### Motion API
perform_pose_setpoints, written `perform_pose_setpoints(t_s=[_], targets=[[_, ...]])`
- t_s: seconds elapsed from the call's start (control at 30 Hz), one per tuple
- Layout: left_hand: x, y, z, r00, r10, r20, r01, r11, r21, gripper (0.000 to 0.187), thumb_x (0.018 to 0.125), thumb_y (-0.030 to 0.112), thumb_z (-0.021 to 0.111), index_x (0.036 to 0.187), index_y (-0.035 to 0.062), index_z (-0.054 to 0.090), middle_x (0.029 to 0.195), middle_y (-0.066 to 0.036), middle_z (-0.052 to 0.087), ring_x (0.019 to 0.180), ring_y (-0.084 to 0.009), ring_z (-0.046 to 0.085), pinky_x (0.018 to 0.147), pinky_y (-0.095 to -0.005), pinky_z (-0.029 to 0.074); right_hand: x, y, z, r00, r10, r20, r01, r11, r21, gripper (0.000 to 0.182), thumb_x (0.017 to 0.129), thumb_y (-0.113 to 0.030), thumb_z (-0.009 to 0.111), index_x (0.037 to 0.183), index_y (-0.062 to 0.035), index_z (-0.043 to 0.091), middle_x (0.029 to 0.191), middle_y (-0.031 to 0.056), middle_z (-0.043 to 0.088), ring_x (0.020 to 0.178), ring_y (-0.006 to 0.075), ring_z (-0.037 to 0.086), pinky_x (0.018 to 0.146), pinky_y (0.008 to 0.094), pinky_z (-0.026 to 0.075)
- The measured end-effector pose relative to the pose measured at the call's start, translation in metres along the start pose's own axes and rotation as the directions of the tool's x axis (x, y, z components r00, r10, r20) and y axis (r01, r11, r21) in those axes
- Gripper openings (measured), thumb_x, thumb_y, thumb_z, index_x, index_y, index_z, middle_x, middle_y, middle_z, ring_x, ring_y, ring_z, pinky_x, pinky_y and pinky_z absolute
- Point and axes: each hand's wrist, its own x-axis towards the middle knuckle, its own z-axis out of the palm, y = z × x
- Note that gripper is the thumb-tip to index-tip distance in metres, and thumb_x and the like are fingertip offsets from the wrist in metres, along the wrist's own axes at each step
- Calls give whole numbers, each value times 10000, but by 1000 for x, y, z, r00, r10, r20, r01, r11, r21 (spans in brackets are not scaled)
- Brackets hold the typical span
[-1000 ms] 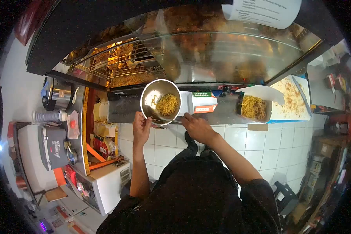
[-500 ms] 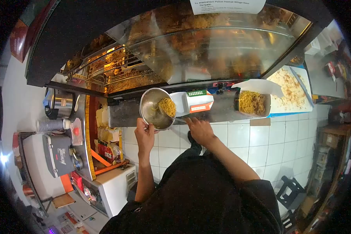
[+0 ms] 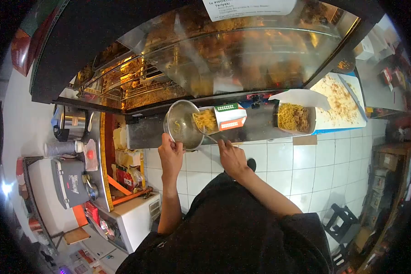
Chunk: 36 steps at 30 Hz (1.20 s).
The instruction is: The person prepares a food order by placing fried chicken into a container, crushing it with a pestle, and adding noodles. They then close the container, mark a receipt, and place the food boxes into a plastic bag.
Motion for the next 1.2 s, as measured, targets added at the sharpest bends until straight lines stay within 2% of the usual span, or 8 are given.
perform_pose_setpoints(t_s=[0.2, 0.3, 0.5, 0.6, 0.7, 0.9, 1.0, 1.2], targets=[[1, -16, 3, 998, 62, 12, -64, 989, 132, 444, 881, 65, 619, 1296, -54, 517, 1129, -296, 641, 1075, -435, 624, 916, -496, 481, 2, -10, 5, 987, -160, 14, 159, 984, 84, 236, 888, -46, 502, 1121, -13, 501, 965, 211, 648, 759, 385, 687, 626, 480, 565], [-2, -23, 3, 984, 169, -62, -169, 986, 7, 440, 870, 53, 610, 1287, -57, 523, 1077, -304, 653, 1015, -445, 642, 876, -505, 495, 9, -6, 21, 990, -144, 3, 143, 988, 61, 211, 886, -32, 494, 1096, -18, 506, 914, 204, 646, 744, 394, 673, 605, 487, 544], [-4, -28, -5, 995, 83, -59, -75, 989, 123, 419, 867, 48, 584, 1270, -53, 525, 1075, -309, 648, 993, -448, 643, 849, -508, 497, 11, 3, 2, 999, -33, -21, 33, 999, -11, 215, 879, -42, 507, 1092, -14, 513, 954, 194, 634, 752, 391, 670, 606, 474, 550], [-7, -14, -12, 999, 37, -20, -36, 997, 70, 395, 871, 52, 585, 1248, -52, 530, 1078, -301, 645, 976, -447, 641, 843, -494, 504, 16, -9, 12, 971, -197, -135, 208, 975, 73, 249, 884, -44, 498, 1131, -15, 511, 975, 193, 632, 766, 390, 671, 621, 472, 554], [-8, -17, -8, 995, 80, -62, -75, 994, 80, 383, 870, 39, 577, 1240, -46, 531, 1089, -292, 639, 964, -441, 638, 826, -482, 507, 22, -26, 23, 975, -215, 51, 211, 975, 73, 289, 892, -45, 488, 1180, -18, 502, 1001, 193, 629, 789, 394, 675, 647, 481, 556], [-5, -38, -11, 999, 36, -29, -35, 998, 56, 389, 876, 33, 567, 1254, -43, 514, 935, -274, 666, 824, -414, 662, 751, -477, 517, 4, 7, 23, 999, -43, -5, 43, 999, -10, 299, 897, -52, 502, 1191, -11, 469, 969, 196, 632, 726, 400, 683, 597, 474, 568], [-6, -50, -5, 985, 140, -105, -133, 988, 75, 389, 866, 27, 573, 1245, -41, 523, 876, -262, 669, 755, -397, 659, 715, -480, 509, -4, 5, 15, 1000, 12, -18, -12, 1000, -1, 305, 892, -53, 514, 1190, -8, 470, 975, 200, 630, 725, 398, 683, 603, 474, 567], [-6, -35, -10, 991, 117, -63, -112, 991, 67, 332, 865, 54, 594, 1182, -39, 557, 885, -259, 663, 772, -386, 662, 699, -477, 502, 5, -21, 30, 991, -125, 57, 123, 992, 33, 334, 878, -48, 517, 1206, -8, 465, 1011, 212, 619, 729, 405, 681, 609, 486, 566]])
